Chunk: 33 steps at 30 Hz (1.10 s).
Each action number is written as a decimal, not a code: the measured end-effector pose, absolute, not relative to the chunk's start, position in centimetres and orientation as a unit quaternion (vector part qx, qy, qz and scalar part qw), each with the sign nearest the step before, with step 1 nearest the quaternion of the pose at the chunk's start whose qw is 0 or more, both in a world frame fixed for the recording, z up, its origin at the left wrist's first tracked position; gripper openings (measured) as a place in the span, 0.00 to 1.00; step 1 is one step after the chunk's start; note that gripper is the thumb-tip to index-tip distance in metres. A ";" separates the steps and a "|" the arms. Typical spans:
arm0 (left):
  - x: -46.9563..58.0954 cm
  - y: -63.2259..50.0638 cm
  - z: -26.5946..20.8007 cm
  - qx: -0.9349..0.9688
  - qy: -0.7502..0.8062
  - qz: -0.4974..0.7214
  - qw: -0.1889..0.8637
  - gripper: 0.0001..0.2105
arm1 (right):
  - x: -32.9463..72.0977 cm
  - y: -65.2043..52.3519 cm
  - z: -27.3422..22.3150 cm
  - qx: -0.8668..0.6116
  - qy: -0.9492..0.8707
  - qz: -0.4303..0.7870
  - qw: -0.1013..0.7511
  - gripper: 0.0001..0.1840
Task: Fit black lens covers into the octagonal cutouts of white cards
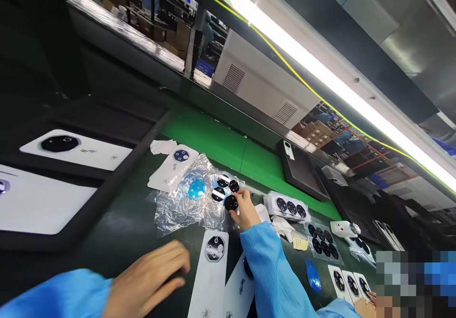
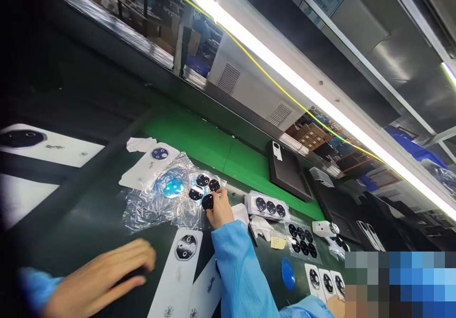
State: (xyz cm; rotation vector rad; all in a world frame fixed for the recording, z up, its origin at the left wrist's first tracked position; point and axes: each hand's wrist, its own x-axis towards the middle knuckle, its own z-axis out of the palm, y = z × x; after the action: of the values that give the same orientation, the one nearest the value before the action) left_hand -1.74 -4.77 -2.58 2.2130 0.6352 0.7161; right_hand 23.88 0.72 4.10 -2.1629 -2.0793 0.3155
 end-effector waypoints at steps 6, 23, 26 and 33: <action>4.4 -1.8 -0.1 0.869 0.307 0.173 0.347 0.20 | 24.9 -2.1 6.0 -0.690 -0.710 0.079 0.117 0.24; 5.2 -0.3 1.2 0.845 0.226 0.123 0.469 0.23 | 23.8 -15.6 1.2 -0.587 -0.565 0.448 0.367 0.26; 4.4 0.2 1.2 0.747 0.219 0.114 0.617 0.26 | 22.3 -14.6 0.9 -0.547 -0.532 0.508 0.399 0.27; 2.4 -0.4 1.5 0.447 0.224 0.167 0.850 0.28 | 20.2 -13.4 -2.5 -0.494 -0.428 0.542 0.528 0.32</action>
State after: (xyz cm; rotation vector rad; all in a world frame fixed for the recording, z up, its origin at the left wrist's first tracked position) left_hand 2.38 -0.36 1.46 0.9417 0.4716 0.3528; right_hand 20.16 -13.37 -2.53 -1.1802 -1.0227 1.2961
